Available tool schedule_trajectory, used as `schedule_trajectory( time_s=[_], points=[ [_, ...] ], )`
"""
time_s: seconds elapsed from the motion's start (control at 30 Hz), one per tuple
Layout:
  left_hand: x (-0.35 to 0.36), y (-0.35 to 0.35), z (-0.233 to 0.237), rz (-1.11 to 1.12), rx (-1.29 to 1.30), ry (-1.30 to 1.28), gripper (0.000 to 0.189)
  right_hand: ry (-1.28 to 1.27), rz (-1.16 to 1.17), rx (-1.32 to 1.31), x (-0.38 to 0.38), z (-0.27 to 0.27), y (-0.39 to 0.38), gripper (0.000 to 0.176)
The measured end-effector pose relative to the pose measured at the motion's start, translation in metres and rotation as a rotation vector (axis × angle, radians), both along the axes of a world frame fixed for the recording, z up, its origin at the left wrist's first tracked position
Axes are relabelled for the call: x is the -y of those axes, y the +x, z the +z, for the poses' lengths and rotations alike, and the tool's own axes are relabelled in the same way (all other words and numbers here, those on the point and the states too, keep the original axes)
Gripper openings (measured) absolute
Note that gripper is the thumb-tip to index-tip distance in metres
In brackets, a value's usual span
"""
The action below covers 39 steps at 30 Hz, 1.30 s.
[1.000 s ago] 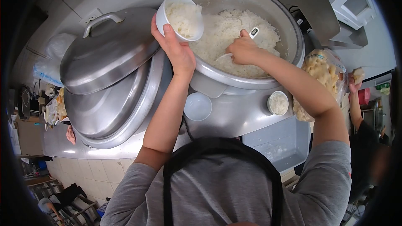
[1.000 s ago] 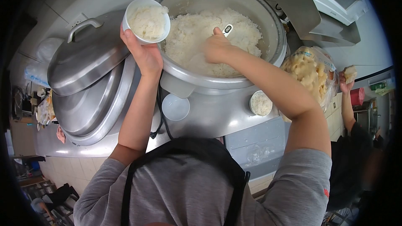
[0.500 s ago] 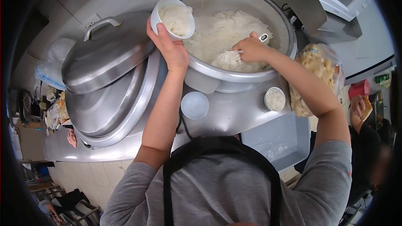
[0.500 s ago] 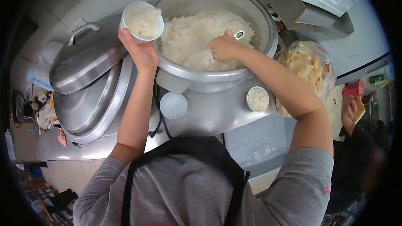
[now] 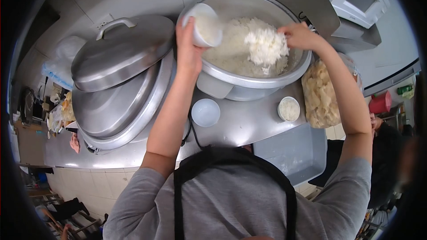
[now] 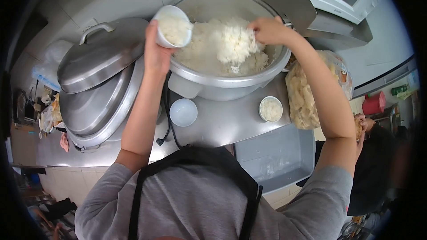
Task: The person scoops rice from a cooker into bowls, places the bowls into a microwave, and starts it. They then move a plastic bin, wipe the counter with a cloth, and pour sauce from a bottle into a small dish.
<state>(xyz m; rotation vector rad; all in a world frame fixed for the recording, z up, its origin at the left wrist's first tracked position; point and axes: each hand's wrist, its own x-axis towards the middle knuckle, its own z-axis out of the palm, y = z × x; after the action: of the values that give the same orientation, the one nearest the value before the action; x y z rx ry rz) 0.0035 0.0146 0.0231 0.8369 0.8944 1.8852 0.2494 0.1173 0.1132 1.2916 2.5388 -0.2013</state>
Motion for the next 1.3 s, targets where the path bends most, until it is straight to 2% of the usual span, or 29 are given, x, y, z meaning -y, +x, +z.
schedule_trajectory(
  time_s=[0.03, 0.1, 0.13, 0.17, 0.23, 0.27, 0.33, 0.4, 0.47, 0.53, 0.57, 0.7, 0.77, 0.83, 0.97, 1.07, 1.1, 1.17, 1.3],
  points=[
    [0.001, 0.008, 0.002, 0.012, -0.001, 0.007, 0.055, 0.007, 0.012, -0.001, -0.002, 0.002, -0.005, 0.040],
    [0.000, 0.027, 0.004, -0.190, 0.099, -0.053, 0.058, 0.368, 0.114, -0.389, -0.003, 0.006, -0.018, 0.028],
    [0.000, 0.034, 0.006, -0.292, 0.148, -0.082, 0.059, 0.372, 0.126, -0.393, 0.000, 0.008, -0.029, 0.028],
    [0.002, 0.040, 0.010, -0.281, 0.147, -0.078, 0.059, 0.511, 0.130, -0.317, 0.009, 0.012, -0.045, 0.028],
    [0.005, 0.048, 0.022, -0.409, 0.471, -0.094, 0.058, 0.736, 0.185, -0.176, 0.017, 0.008, -0.068, 0.027],
    [0.001, 0.046, 0.019, -0.406, 0.467, -0.090, 0.058, 0.741, 0.188, -0.181, 0.022, 0.005, -0.073, 0.027],
    [-0.012, 0.039, 0.004, -0.468, 0.755, -0.066, 0.059, 0.702, 0.378, -0.207, 0.040, -0.001, -0.076, 0.030],
    [-0.014, 0.035, 0.000, -0.484, 0.765, -0.043, 0.059, 0.687, 0.387, -0.152, 0.038, -0.001, -0.076, 0.036],
    [-0.016, 0.031, 0.000, -0.501, 0.772, -0.023, 0.060, 0.643, 0.427, -0.393, 0.027, 0.002, -0.072, 0.041],
    [-0.015, 0.026, 0.005, -0.503, 0.843, -0.014, 0.060, 0.667, 0.413, -0.473, 0.026, 0.006, -0.067, 0.043],
    [-0.015, 0.024, 0.008, -0.496, 0.844, -0.012, 0.060, 0.689, 0.396, -0.551, 0.029, 0.009, -0.067, 0.045],
    [-0.012, 0.018, 0.022, -0.462, 0.787, -0.021, 0.060, 0.714, 0.393, -0.592, 0.036, 0.005, -0.072, 0.045],
    [-0.014, 0.019, 0.021, -0.462, 0.784, -0.034, 0.060, 0.574, 0.363, -0.479, 0.031, -0.003, -0.075, 0.043],
    [-0.017, 0.019, 0.014, -0.518, 0.801, -0.037, 0.059, 0.510, 0.301, -0.488, 0.012, 0.002, -0.076, 0.041],
    [-0.018, 0.017, 0.015, -0.531, 0.773, 0.012, 0.058, 0.324, 0.168, -0.542, 0.021, 0.022, -0.081, 0.035],
    [-0.019, 0.016, 0.013, -0.540, 0.757, 0.011, 0.058, 0.367, 0.077, -0.619, 0.022, 0.031, -0.083, 0.034],
    [-0.019, 0.016, 0.014, -0.524, 0.754, -0.014, 0.057, 0.364, 0.078, -0.618, 0.022, 0.034, -0.083, 0.034],
    [-0.018, 0.016, 0.015, -0.505, 0.755, -0.041, 0.057, 0.527, 0.186, -0.611, 0.024, 0.041, -0.082, 0.034],
    [-0.023, 0.010, 0.018, -0.452, 0.753, -0.051, 0.056, 0.460, 0.256, -0.588, 0.035, 0.040, -0.082, 0.035]
  ],
)
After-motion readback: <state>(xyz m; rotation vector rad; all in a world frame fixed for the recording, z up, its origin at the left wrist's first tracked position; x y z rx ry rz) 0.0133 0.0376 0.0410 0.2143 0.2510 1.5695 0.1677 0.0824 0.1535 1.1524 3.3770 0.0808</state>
